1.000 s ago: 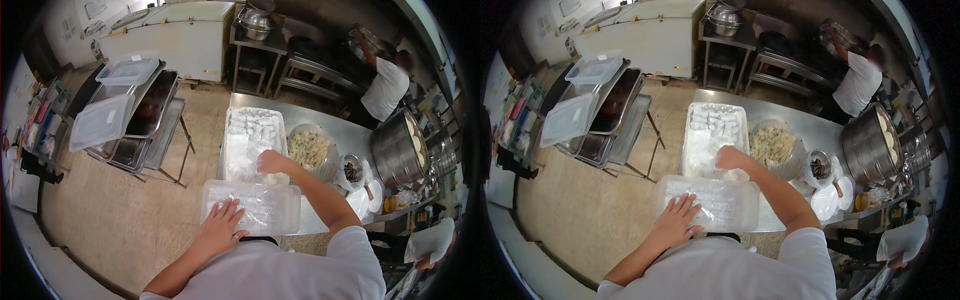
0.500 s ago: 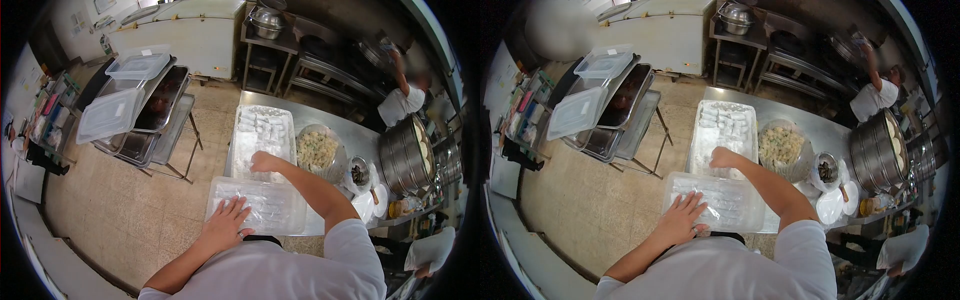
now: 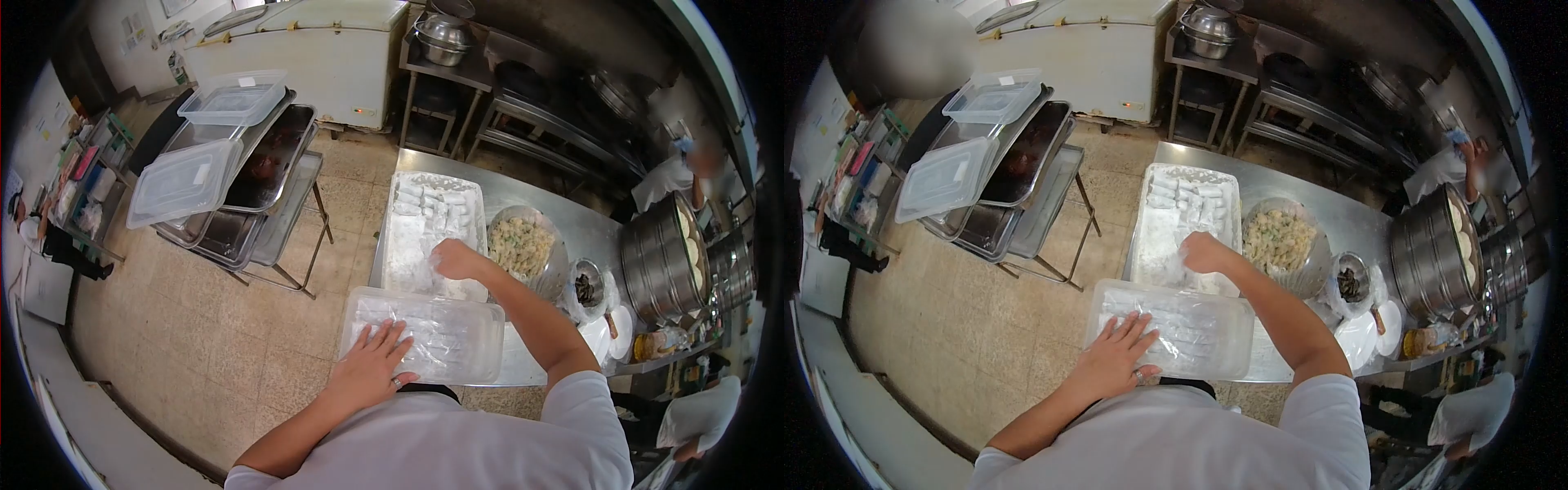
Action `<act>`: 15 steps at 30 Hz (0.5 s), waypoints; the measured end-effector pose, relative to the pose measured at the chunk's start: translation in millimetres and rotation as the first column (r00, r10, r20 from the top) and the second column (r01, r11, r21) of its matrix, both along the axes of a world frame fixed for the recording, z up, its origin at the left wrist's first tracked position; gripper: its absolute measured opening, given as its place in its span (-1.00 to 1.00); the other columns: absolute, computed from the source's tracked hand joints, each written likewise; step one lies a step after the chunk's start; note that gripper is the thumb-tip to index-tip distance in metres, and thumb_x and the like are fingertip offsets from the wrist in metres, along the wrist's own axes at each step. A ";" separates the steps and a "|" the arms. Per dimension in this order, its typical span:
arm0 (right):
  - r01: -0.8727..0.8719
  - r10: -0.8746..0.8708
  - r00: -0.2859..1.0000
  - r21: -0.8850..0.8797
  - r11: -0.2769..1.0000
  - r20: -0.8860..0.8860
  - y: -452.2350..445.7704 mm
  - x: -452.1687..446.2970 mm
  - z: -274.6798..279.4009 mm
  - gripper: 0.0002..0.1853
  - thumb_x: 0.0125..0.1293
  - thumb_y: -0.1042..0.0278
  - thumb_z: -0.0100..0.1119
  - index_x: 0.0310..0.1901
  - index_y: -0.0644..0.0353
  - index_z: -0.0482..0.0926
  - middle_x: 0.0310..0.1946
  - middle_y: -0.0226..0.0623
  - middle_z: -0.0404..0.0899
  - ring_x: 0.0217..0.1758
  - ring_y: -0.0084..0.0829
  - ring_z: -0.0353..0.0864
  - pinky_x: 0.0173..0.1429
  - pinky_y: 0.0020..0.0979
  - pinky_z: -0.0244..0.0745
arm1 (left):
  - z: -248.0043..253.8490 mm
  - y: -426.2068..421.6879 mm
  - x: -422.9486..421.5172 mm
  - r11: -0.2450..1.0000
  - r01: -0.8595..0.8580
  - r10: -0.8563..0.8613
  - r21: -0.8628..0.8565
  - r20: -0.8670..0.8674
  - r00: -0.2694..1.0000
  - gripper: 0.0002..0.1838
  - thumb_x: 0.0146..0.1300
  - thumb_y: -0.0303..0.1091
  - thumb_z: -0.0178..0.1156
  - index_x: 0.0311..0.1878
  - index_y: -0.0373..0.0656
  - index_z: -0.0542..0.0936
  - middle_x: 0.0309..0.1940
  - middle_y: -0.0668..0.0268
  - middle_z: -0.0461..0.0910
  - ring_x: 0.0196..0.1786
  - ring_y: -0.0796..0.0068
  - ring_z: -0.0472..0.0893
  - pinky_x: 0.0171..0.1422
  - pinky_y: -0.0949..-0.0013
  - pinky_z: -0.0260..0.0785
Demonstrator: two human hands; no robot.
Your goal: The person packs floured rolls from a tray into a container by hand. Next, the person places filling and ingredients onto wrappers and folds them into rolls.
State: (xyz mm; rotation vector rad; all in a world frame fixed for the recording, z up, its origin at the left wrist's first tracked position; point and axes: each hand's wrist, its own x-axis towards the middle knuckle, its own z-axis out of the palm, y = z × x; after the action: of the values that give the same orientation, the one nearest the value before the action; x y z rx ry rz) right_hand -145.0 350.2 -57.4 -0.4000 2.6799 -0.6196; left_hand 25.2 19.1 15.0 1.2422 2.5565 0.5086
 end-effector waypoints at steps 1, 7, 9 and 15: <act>0.085 -0.089 0.994 0.065 0.994 0.057 1.1 -2.4 1.2 -0.60 0.18 0.37 0.28 -0.01 0.46 0.78 -0.09 0.29 0.79 0.10 0.21 0.80 0.24 -0.01 0.69 | 1.3 0.0 0.0 1.000 -0.002 0.002 0.003 0.003 1.000 -0.18 0.64 0.31 -0.01 0.65 -0.18 0.40 0.74 -0.08 0.20 0.79 -0.11 0.16 0.82 -0.22 -0.02; 0.278 -0.281 0.916 0.050 0.959 0.287 -19.4 -6.4 -18.8 -0.46 0.24 0.09 0.43 -0.10 0.58 0.73 -0.08 0.37 0.77 0.07 0.18 0.81 0.16 -0.01 0.70 | -1.7 -0.6 0.2 1.000 -0.004 0.004 -0.008 0.013 1.000 -0.16 0.64 0.33 -0.03 0.66 -0.17 0.38 0.76 -0.05 0.17 0.80 -0.08 0.12 0.84 -0.21 -0.07; 0.198 -0.204 0.962 0.048 0.979 0.181 -35.9 -9.8 -28.7 -0.42 0.24 0.04 0.50 0.01 0.51 0.73 0.04 0.31 0.77 0.17 0.11 0.79 0.24 -0.06 0.66 | -1.6 -0.6 0.8 1.000 -0.005 0.006 -0.021 0.019 1.000 -0.15 0.64 0.34 -0.04 0.67 -0.17 0.37 0.76 -0.04 0.16 0.81 -0.07 0.11 0.84 -0.20 -0.08; 0.150 -0.148 0.987 -0.030 0.988 0.067 -52.4 -17.1 -36.4 -0.41 0.18 0.07 0.47 0.06 0.46 0.74 0.00 0.29 0.78 0.14 0.19 0.79 0.25 -0.02 0.69 | -5.3 -0.5 1.6 0.999 0.003 -0.003 -0.035 0.008 1.000 -0.14 0.65 0.34 -0.05 0.69 -0.17 0.34 0.77 -0.05 0.13 0.82 -0.06 0.08 0.85 -0.20 -0.09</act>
State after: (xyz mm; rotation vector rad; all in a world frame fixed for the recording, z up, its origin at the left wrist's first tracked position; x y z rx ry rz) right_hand -162.0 297.8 -93.8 -0.1863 2.6575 -0.7103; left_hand 26.8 18.6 9.7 1.2295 2.5456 0.4654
